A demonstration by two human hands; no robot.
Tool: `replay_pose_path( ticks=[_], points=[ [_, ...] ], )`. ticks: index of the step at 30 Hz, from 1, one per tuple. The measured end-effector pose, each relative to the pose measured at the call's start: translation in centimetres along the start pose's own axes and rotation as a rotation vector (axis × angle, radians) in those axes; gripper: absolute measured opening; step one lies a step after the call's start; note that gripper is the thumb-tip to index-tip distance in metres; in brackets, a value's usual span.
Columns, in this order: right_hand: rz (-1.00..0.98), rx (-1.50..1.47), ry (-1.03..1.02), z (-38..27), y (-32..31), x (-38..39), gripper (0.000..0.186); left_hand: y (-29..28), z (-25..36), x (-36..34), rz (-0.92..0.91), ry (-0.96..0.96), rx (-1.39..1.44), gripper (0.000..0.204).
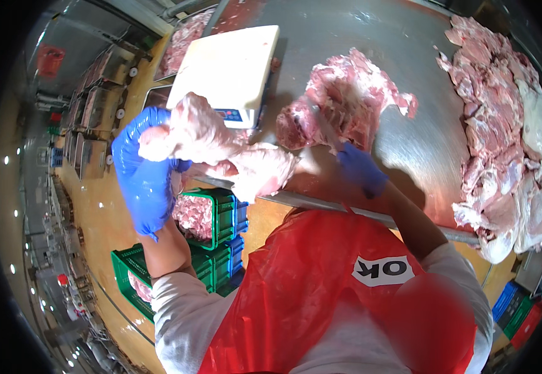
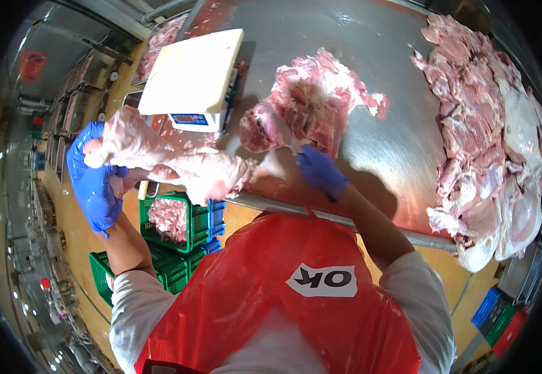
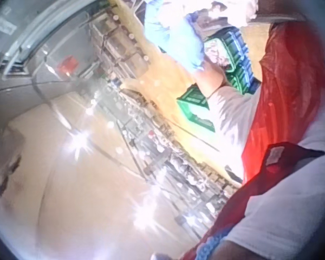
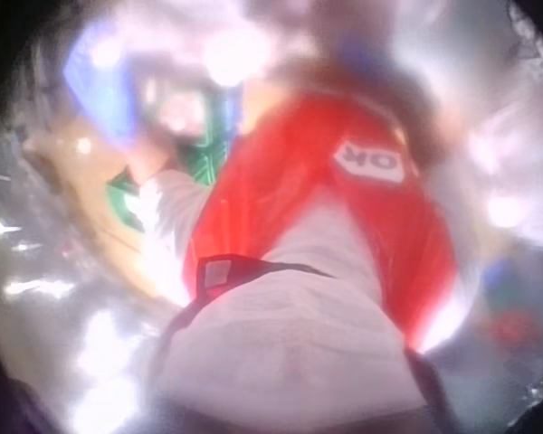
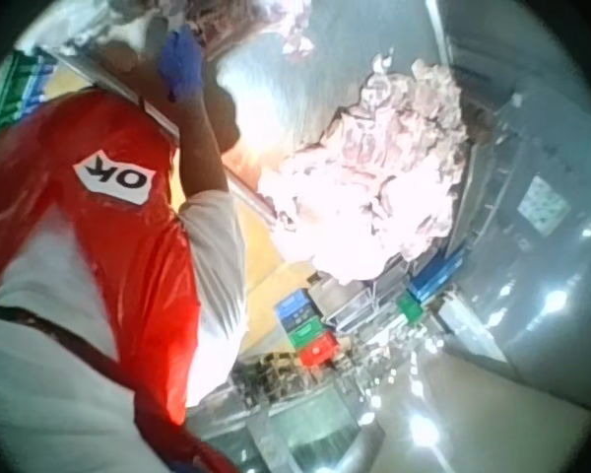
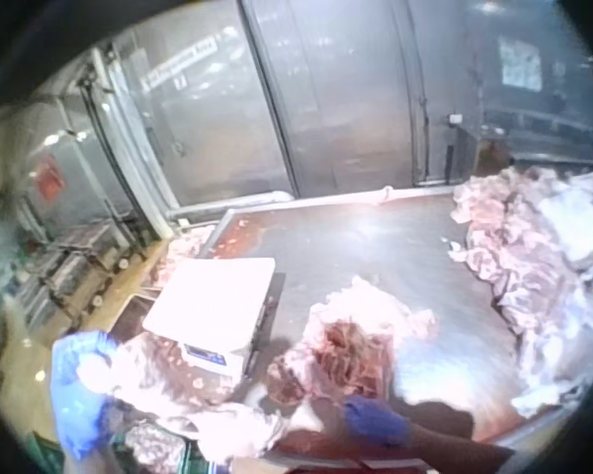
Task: The person cuts large pieces of raw meat on a stainless steel table using a knife, separates portions, and places them into green crates and metal trays. The person also uses a digital scale to weigh portions of meat during the process.
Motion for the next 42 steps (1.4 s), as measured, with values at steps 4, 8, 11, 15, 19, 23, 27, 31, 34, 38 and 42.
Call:
replay_pose_path(
  ticks=[4, 8, 11, 15, 19, 23, 27, 31, 34, 38, 42],
  points=[
    [0.201, -0.420, 0.472, -0.6, -4.9, 2.1, 0.014, -0.6, 2.0, -1.1, 0.008, 0.004, 0.042, 0.012],
    [0.329, -0.569, 0.548, 2.4, -7.2, 5.2, 0.013, 0.3, 3.6, -1.8, 0.074, -0.017, 0.110, 0.016],
    [0.393, -0.594, 0.545, 2.7, -8.1, 6.7, 0.015, -0.1, 4.6, -2.0, 0.012, 0.039, 0.091, 0.019],
    [0.384, -0.411, 0.528, 2.2, -9.0, 9.1, 0.016, 1.1, 4.8, -3.1, -0.302, -0.063, 0.111, 0.016],
    [0.393, -0.575, 0.586, 1.1, -8.6, 9.5, 0.013, 2.2, 0.5, -4.0, -0.515, 0.115, 0.206, 0.020],
    [0.376, -0.554, 0.591, 2.0, -7.9, 10.6, 0.012, 1.9, -4.0, -4.1, -0.492, 0.217, 0.300, 0.028],
    [0.416, -0.566, 0.603, 1.8, -7.5, 10.5, 0.013, -0.2, -4.9, -1.4, -0.342, -0.139, 0.529, 0.026],
    [0.434, -0.430, 0.620, 2.9, -7.9, 10.5, 0.017, -5.1, -6.7, 2.0, -0.111, -0.040, 0.550, 0.030],
    [0.398, -0.485, 0.610, 2.7, -8.5, 8.6, 0.020, -10.3, -7.6, 6.4, 0.239, 0.189, 0.300, 0.036],
    [0.359, -0.542, 0.553, 4.9, -10.2, 6.1, 0.020, -21.6, -4.7, 13.5, 0.645, 0.159, 0.162, 0.037],
    [0.238, -0.477, 0.497, 5.3, -11.7, 1.0, 0.020, -38.0, -2.4, 22.1, 1.021, 0.231, -0.420, 0.036]
  ],
)
Point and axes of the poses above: each hand's wrist, its own x-axis away from the middle knuckle, its own y-axis out of the palm, z = x × y, the point moved 1 cm from there along -x, towards the middle knuckle, and after that the axes turned 14 degrees about -y, right-handed, at the moved point
